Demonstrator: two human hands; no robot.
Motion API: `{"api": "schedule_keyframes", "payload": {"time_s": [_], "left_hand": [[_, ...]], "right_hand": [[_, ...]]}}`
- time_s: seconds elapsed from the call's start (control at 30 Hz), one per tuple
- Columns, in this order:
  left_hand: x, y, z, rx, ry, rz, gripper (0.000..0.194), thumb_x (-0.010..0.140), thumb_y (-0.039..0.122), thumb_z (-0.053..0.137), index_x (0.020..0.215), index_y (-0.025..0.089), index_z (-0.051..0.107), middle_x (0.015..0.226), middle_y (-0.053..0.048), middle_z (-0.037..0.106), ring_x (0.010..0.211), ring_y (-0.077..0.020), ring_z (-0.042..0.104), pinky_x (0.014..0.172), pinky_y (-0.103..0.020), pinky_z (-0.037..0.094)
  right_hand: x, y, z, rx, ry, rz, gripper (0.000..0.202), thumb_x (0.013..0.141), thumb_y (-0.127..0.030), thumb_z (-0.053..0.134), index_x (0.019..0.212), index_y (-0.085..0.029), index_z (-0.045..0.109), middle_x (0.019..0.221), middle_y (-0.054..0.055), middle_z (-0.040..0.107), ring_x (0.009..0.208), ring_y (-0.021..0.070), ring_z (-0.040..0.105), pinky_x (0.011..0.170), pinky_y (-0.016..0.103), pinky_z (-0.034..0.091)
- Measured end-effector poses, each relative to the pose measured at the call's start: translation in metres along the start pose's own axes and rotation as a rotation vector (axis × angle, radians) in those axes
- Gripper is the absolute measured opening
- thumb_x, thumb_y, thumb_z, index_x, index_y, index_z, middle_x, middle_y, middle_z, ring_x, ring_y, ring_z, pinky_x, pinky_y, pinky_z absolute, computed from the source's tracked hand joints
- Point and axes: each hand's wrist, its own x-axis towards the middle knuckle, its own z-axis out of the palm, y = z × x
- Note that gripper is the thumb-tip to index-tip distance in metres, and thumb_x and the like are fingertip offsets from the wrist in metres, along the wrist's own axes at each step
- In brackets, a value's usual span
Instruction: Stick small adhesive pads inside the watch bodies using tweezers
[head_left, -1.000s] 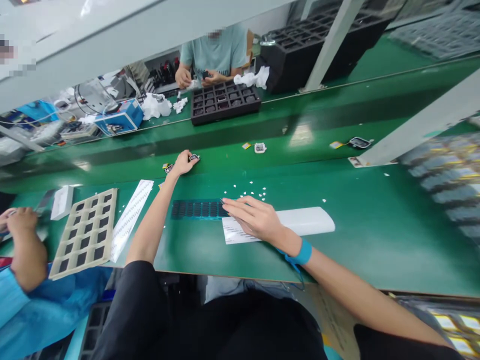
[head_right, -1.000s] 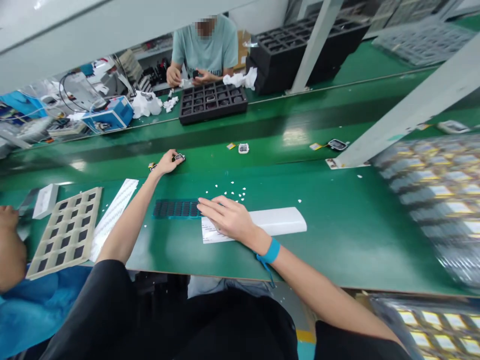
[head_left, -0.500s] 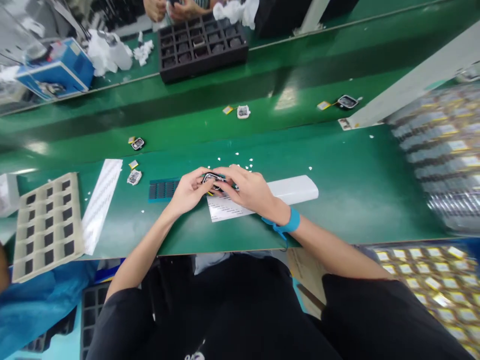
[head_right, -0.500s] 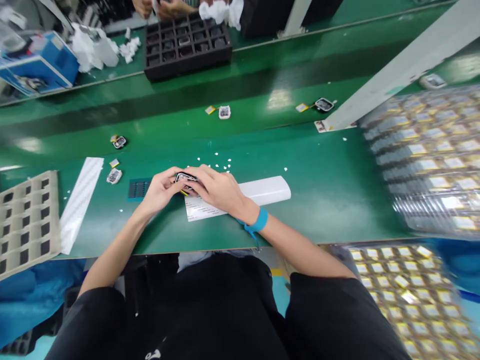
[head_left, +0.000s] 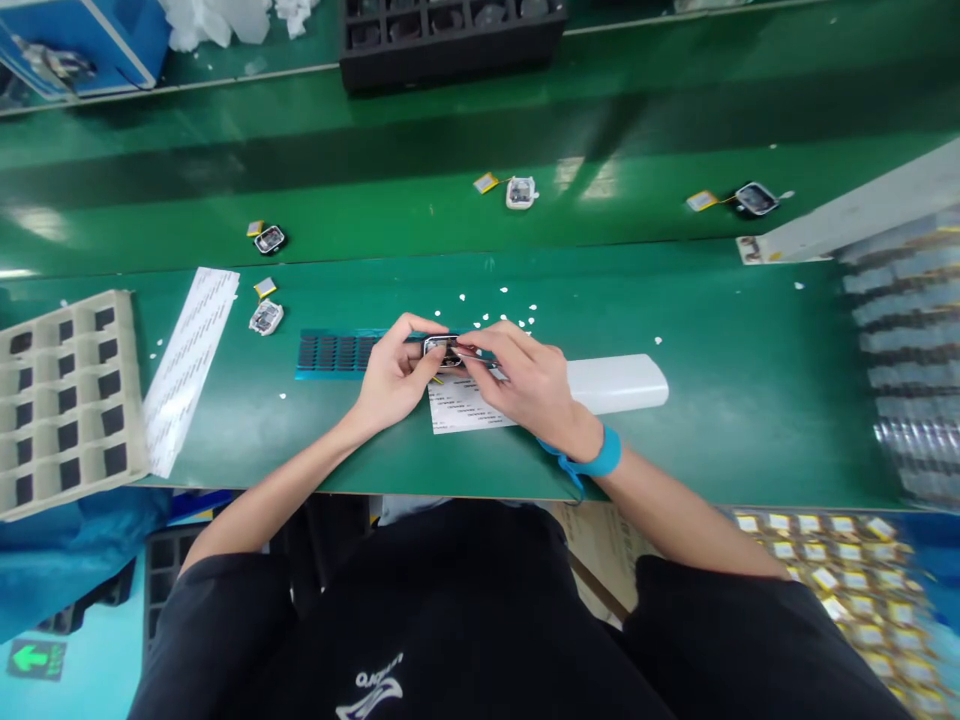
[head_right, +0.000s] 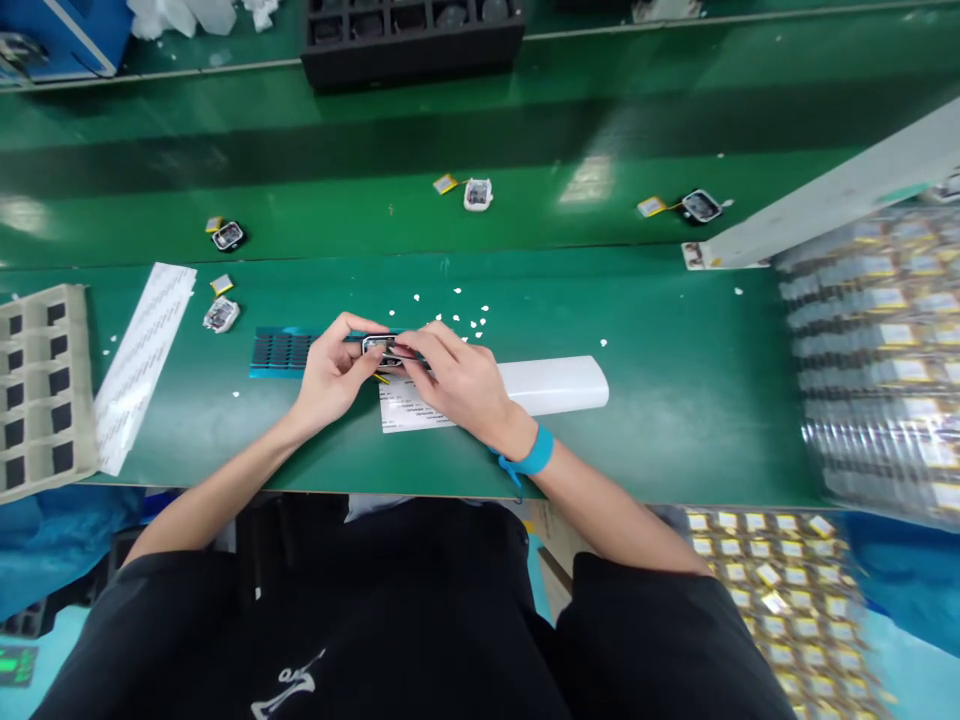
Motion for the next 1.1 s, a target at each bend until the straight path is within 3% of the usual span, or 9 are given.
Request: {"api": "schedule_keyframes", "payload": {"time_s": [0.1,0.2,0.43,0.57,0.67,0.77,0.97,1.1], "left_hand": [[-0.003,0.001,0.0,0.176,0.023,0.082,0.026,0.098,0.039,0.073,0.116,0.021,0.072,0.085,-0.001,0.085,0.074,-0.0158,0.083,0.069,-0.024,0.066],[-0.006,0.003,-0.001,0.304,0.016,0.14,0.025,0.096,0.029,0.07,0.118,0.02,0.078,0.084,0.0,0.085,0.072,-0.0146,0.082,0.072,-0.023,0.068],[-0.003,0.007,-0.003,0.086,0.011,0.008,0.028,0.095,0.043,0.076,0.109,0.018,0.074,0.09,-0.004,0.085,0.064,-0.0156,0.081,0.063,-0.024,0.069],[0.0,0.007,-0.004,0.104,-0.017,-0.028,0.026,0.092,0.043,0.079,0.105,0.02,0.074,0.073,0.0,0.078,0.06,-0.0177,0.081,0.052,-0.021,0.062],[0.001,0.006,-0.005,0.085,-0.059,-0.048,0.03,0.09,0.046,0.083,0.102,0.02,0.074,0.074,0.001,0.078,0.059,-0.0187,0.081,0.05,-0.023,0.062],[0.003,0.007,-0.006,0.052,-0.087,-0.087,0.037,0.088,0.052,0.086,0.103,0.02,0.074,0.073,0.001,0.078,0.055,-0.0181,0.079,0.05,-0.024,0.062],[0.004,0.013,-0.008,0.013,-0.09,-0.096,0.043,0.087,0.057,0.087,0.102,0.019,0.076,0.083,-0.002,0.083,0.056,-0.016,0.079,0.058,-0.026,0.068],[0.003,0.013,-0.006,-0.025,-0.092,-0.111,0.04,0.087,0.053,0.088,0.103,0.019,0.076,0.081,-0.001,0.083,0.06,-0.0168,0.081,0.06,-0.025,0.068]], "right_hand": [[0.001,-0.002,0.0,0.029,0.005,-0.008,0.013,0.108,-0.017,0.061,0.113,-0.021,0.072,0.1,0.004,0.08,0.08,0.0141,0.074,0.058,0.025,0.051],[0.003,-0.002,0.0,0.07,-0.031,-0.007,0.012,0.108,-0.017,0.06,0.108,-0.021,0.072,0.097,0.003,0.078,0.074,0.0129,0.071,0.056,0.024,0.049],[0.007,0.004,-0.002,0.197,-0.052,-0.013,0.006,0.109,-0.024,0.065,0.111,-0.02,0.07,0.096,0.003,0.079,0.074,0.0138,0.07,0.063,0.027,0.055],[0.008,0.005,-0.003,0.193,-0.037,0.032,0.006,0.109,-0.022,0.064,0.106,-0.021,0.069,0.096,0.003,0.079,0.074,0.0131,0.07,0.06,0.027,0.051],[0.007,0.007,-0.004,0.151,-0.014,0.061,0.008,0.11,-0.026,0.064,0.107,-0.022,0.071,0.098,0.002,0.08,0.081,0.0147,0.073,0.066,0.028,0.055],[0.006,0.009,-0.006,0.138,-0.047,0.046,0.013,0.111,-0.026,0.062,0.107,-0.023,0.075,0.1,0.002,0.082,0.088,0.0163,0.077,0.074,0.03,0.059],[0.004,0.01,-0.008,0.057,-0.076,-0.021,0.019,0.11,-0.019,0.057,0.115,-0.02,0.075,0.104,0.003,0.085,0.083,0.0142,0.078,0.068,0.027,0.057],[0.003,0.013,-0.007,-0.071,-0.049,0.066,0.021,0.111,-0.02,0.056,0.119,-0.021,0.075,0.103,0.004,0.085,0.086,0.017,0.079,0.07,0.029,0.058]]}}
